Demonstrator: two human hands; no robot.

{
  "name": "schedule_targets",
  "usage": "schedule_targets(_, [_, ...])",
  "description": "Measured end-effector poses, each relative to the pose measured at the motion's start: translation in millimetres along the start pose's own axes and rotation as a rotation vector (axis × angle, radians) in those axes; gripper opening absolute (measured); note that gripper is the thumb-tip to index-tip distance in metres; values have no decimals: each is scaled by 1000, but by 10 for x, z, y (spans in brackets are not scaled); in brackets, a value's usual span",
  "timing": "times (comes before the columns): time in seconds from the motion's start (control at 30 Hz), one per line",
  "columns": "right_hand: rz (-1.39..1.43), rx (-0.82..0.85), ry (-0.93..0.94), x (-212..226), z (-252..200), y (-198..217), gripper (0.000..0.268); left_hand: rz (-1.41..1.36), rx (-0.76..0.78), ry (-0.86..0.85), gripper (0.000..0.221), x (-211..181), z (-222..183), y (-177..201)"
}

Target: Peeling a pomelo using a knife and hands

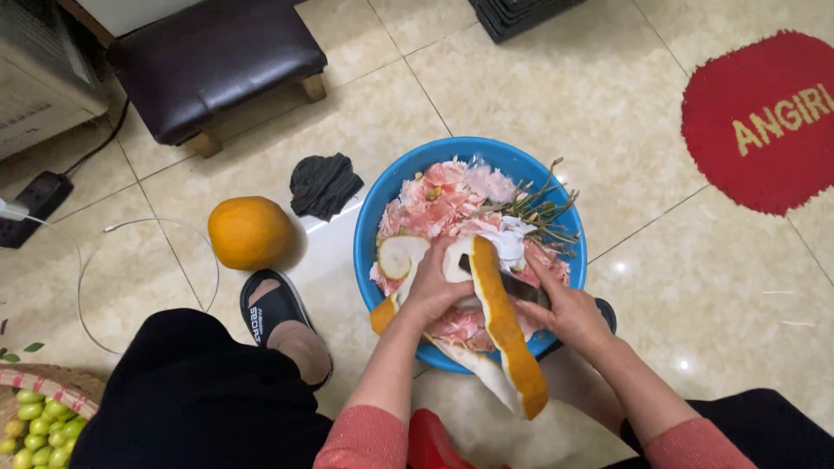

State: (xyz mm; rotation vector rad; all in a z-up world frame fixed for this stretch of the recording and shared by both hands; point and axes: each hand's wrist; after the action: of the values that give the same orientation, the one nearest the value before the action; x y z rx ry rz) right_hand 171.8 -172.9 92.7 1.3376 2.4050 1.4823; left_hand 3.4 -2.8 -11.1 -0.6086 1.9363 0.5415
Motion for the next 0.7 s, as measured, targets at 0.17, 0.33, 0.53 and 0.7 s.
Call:
schedule_targets(0.17, [13,-20,75,-72,400,-164,83,62,-13,-19,97,-31,-63,-39])
schedule_targets(0.33, [6,-35,126,-214,378,-209,77,48,-6,17,106,57,-83,-93])
schedule_targets(0.53, [105,0,-1,-208,223,-61,75,-12,-40,-48,100,181,-53,-78])
schedule_targets(0.7, [359,44,132,-211,622,-109,66,92,-24,-165,95,54,-196,-142])
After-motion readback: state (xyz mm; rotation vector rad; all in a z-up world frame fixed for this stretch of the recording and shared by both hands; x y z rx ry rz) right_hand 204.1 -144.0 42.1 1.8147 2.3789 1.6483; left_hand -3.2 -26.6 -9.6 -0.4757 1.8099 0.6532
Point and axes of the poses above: each hand's wrist, its own z-axis towards the middle knuckle, its own y-axis out of the back of the hand, x = y × z, and after that the axes turned 2 degrees about y, right-handed
